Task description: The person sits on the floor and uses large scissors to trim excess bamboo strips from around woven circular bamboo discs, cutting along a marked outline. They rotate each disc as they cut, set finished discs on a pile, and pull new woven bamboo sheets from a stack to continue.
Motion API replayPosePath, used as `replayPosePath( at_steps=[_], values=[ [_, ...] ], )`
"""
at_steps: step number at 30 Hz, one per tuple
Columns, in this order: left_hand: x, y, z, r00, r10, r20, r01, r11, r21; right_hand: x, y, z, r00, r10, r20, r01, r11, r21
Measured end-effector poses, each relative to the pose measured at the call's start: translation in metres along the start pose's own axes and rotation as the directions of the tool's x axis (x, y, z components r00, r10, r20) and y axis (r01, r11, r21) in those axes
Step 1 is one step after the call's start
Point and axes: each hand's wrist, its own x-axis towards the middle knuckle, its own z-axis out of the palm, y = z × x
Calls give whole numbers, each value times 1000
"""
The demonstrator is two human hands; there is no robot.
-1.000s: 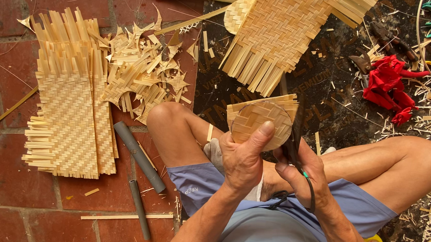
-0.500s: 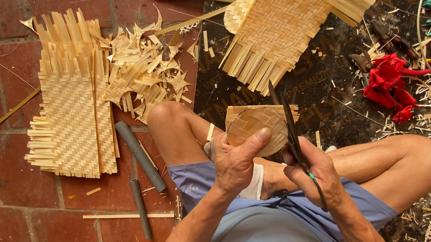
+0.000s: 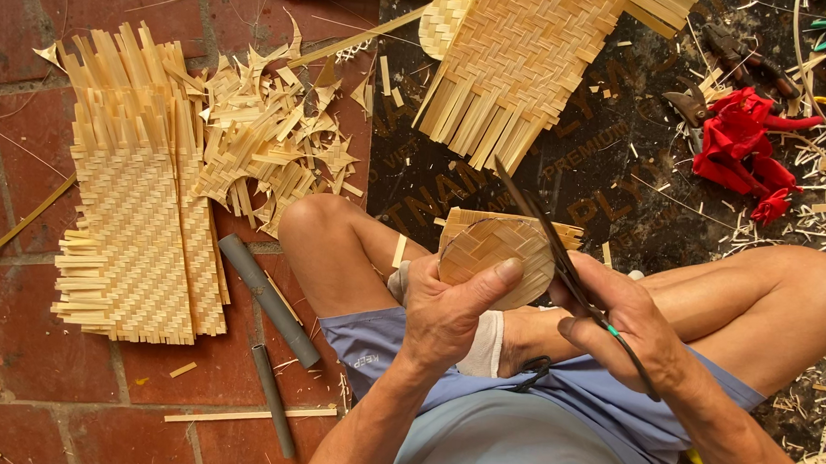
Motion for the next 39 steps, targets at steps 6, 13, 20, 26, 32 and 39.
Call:
replayPosePath(
  at_steps=[6,13,20,26,32,39],
  values=[
    [-3,5,-2,999,-34,31,35,998,-48,1,-11,-19,998,-34,60,44,986,-163],
    [-6,4,-8,991,-86,103,90,995,-37,3,-18,-27,990,102,98,-71,959,-273],
    [-11,7,-17,971,-137,195,149,988,-44,7,-33,-37,975,-92,203,154,936,-317],
    [-16,15,-22,959,-164,230,167,986,7,12,-44,-43,970,-14,244,114,910,-399],
    [-16,29,-25,931,-248,268,220,966,133,9,-42,-45,953,-104,285,217,890,-402],
    [-16,37,-29,906,-293,306,248,952,179,9,-35,-48,951,16,307,136,873,-468]
  ],
)
